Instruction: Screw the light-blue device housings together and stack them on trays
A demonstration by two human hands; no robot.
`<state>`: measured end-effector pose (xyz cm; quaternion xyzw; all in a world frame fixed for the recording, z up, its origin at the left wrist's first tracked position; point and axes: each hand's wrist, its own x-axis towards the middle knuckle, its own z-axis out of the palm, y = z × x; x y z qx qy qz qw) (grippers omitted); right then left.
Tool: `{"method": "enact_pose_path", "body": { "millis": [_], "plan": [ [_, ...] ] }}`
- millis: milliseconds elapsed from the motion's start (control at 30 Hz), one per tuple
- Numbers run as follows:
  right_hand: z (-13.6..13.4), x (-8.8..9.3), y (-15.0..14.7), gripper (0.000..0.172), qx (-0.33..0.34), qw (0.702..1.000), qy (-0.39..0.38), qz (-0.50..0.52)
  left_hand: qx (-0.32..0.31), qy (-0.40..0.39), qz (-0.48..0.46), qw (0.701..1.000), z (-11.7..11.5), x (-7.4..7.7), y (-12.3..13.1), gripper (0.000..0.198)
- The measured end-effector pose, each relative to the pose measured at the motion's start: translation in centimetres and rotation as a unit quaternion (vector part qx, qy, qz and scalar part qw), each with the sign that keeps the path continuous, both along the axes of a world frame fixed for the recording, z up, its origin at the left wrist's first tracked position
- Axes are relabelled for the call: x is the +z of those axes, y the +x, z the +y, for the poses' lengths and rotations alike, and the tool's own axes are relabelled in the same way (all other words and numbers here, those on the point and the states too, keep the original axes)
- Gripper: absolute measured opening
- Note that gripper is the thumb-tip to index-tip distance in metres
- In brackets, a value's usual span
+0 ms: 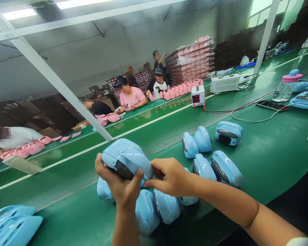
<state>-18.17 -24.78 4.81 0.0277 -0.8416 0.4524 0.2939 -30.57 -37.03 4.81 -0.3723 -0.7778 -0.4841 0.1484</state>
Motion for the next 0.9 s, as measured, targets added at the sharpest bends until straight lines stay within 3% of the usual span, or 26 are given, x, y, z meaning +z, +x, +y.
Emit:
{"method": "enact_pose_path", "body": {
  "millis": [200,267,367,467,567,633,733,900],
  "plan": [
    [0.5,-0.4,-0.6,0.025,0.019,0.999,-0.003,0.026,-0.024,0.054,-0.021,0.998,1.4,-0.3,0.6,0.095],
    [0.4,-0.5,-0.6,0.024,0.017,0.999,-0.016,0.037,-0.017,0.038,-0.045,0.998,1.5,-0.3,0.6,0.099],
    [0.3,-0.5,-0.6,0.026,0.006,0.997,-0.060,0.041,-0.057,-0.092,-0.114,0.988,0.6,0.0,-0.3,0.102],
    [0.8,-0.6,-1.0,0.032,-0.019,0.989,-0.143,0.011,-0.116,-0.262,-0.147,0.947,-1.7,0.2,-2.1,0.082],
    [1.8,-0.7,-2.1,0.040,-0.062,0.973,-0.220,-0.033,-0.059,-0.402,-0.116,0.906,-4.5,0.4,-4.1,0.059],
    [2.5,-0.9,-3.2,0.044,-0.078,0.967,-0.234,-0.065,-0.050,-0.453,-0.105,0.884,-5.7,0.5,-5.1,0.055],
    [3.0,-1.3,-5.2,0.041,-0.076,0.954,-0.262,-0.129,-0.136,-0.483,-0.120,0.857,-5.6,0.4,-5.7,0.056],
    [2.8,-2.6,-8.0,0.036,-0.063,0.882,-0.383,-0.268,-0.287,-0.485,-0.093,0.821,-3.4,0.6,-4.9,0.039]
  ]
}}
